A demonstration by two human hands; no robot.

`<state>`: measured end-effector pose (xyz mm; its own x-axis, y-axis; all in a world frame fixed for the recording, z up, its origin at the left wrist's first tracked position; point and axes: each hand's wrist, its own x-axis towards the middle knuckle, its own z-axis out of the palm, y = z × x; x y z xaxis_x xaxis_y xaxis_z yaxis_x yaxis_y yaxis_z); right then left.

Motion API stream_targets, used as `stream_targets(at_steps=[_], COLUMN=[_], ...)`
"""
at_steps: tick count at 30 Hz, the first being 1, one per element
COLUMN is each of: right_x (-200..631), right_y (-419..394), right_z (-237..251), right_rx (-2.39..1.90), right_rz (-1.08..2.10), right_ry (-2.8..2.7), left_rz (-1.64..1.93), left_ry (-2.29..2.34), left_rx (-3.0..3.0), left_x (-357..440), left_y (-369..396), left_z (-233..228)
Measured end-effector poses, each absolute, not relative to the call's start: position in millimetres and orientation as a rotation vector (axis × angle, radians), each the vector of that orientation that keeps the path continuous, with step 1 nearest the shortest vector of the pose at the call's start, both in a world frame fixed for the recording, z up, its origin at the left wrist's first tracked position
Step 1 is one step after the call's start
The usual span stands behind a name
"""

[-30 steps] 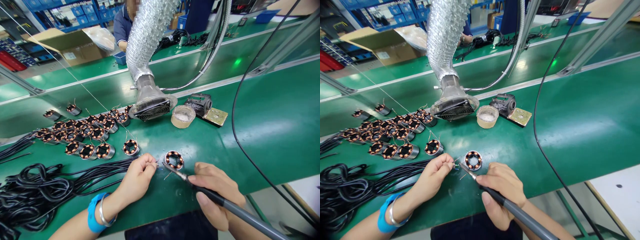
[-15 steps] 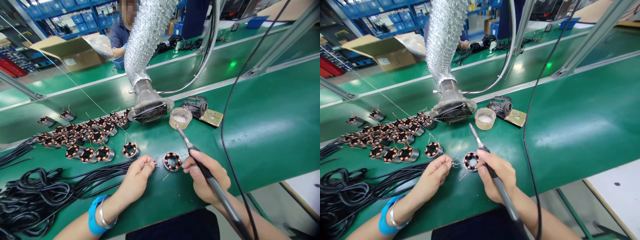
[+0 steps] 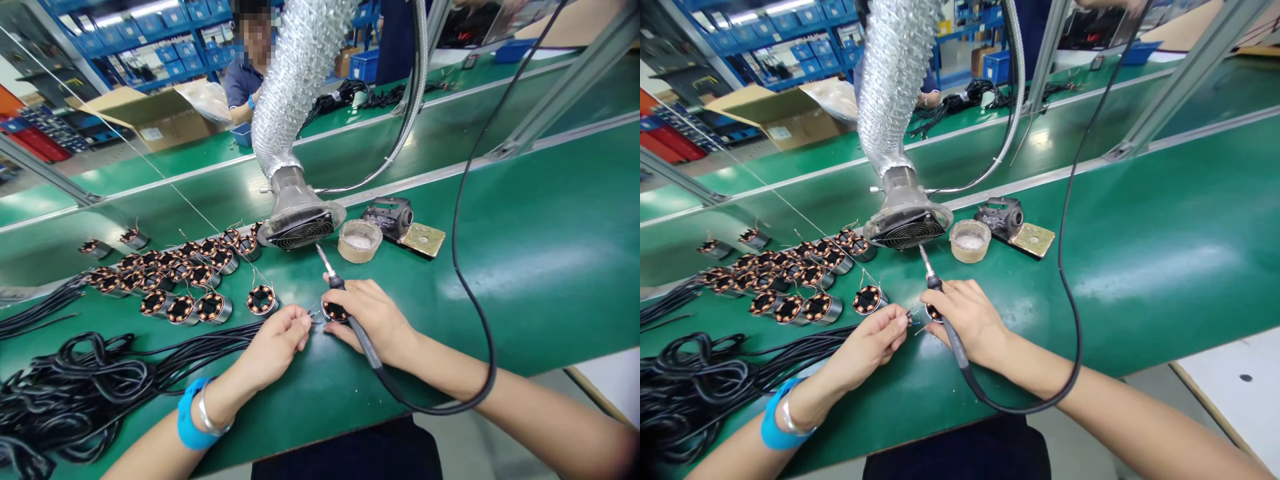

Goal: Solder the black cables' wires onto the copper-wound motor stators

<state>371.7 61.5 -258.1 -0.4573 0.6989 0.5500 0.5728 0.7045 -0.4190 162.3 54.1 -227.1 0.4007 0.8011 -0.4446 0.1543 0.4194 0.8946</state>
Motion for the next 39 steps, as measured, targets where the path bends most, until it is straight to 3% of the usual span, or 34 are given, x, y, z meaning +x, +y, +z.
stream_targets(at_steps=[4, 17, 28, 39], right_x=[367.8, 355.9, 346.7, 361.0], right_y=[68.2, 72.4, 66.6, 59.2], right_z=[-241.5, -240.7, -247.7, -260.1], right_rx=[-0.778, -0.602, -0.566, -0.704], right_rz=[0.376, 0.276, 0.198, 0.273], right_ry=[-2.114, -1.997, -2.018, -1.991], left_rz=[0.556, 0.497, 0.491, 0.615], left_ry=[1.101, 1.199, 1.082, 1.166], left_rx=[1.217, 1.670, 1.062, 1.114], left_x=[159.7, 153.4, 165.2, 168.8], left_y=[55.1, 58.4, 62.2, 55.6], left_z=[-228.1, -220.2, -227.7, -242.9])
